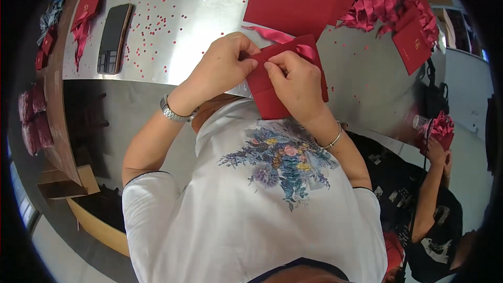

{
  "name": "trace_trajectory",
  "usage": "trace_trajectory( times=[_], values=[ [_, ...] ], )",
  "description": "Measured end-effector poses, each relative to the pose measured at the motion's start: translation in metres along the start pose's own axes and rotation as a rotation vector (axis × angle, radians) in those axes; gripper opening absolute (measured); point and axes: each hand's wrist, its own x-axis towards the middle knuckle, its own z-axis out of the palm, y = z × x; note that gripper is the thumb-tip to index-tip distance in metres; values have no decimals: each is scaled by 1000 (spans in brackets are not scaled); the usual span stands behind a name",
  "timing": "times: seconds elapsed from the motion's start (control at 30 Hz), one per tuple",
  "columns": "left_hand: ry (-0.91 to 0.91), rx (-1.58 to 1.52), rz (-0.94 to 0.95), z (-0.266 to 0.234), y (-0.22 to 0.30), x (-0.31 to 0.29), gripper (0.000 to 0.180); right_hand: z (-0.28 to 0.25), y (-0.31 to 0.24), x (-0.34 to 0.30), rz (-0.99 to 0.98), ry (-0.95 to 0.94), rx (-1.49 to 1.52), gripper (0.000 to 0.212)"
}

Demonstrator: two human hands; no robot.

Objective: The person attaches ribbon handles to red gift bags by threading and tucking the ribbons into the bag slots by hand.

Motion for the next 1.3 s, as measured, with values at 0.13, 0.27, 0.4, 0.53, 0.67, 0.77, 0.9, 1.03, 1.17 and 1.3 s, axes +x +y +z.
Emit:
trace_trajectory(
  times=[0.13, 0.27, 0.4, 0.53, 0.67, 0.77, 0.9, 1.03, 1.17, 1.3],
  values=[
    [60, 138, 140, 8, 4, -4, 8, 0, -1, 4, -150, -1, -186, 13],
    [166, 285, 284, 18, 9, -2, 9, 2, -15, 6, -259, -65, -487, 10],
    [207, 369, 286, 22, 11, -2, 6, 5, -17, 9, -262, -67, -526, 5],
    [213, 270, 205, 23, 11, -8, 7, 5, -1, 13, -167, -80, -306, 5],
    [220, 301, 297, 25, 0, -5, 7, 10, -7, 5, -203, -88, -526, 11],
    [213, 296, 276, 25, 1, -8, 5, 10, -1, 5, -264, -40, -391, 11],
    [241, 169, 286, 23, 3, -11, 4, 1, -1, 3, -217, -64, -193, 12],
    [116, 13, 172, 12, 10, -12, 4, -2, 4, 5, -171, -168, -131, 21],
    [-11, 150, 321, -3, 7, 2, 6, -1, 5, 1, -130, -144, -61, 26],
    [-204, 260, 362, -8, 16, 17, 5, -2, 1, -2, -61, -141, -44, 23]
  ],
)
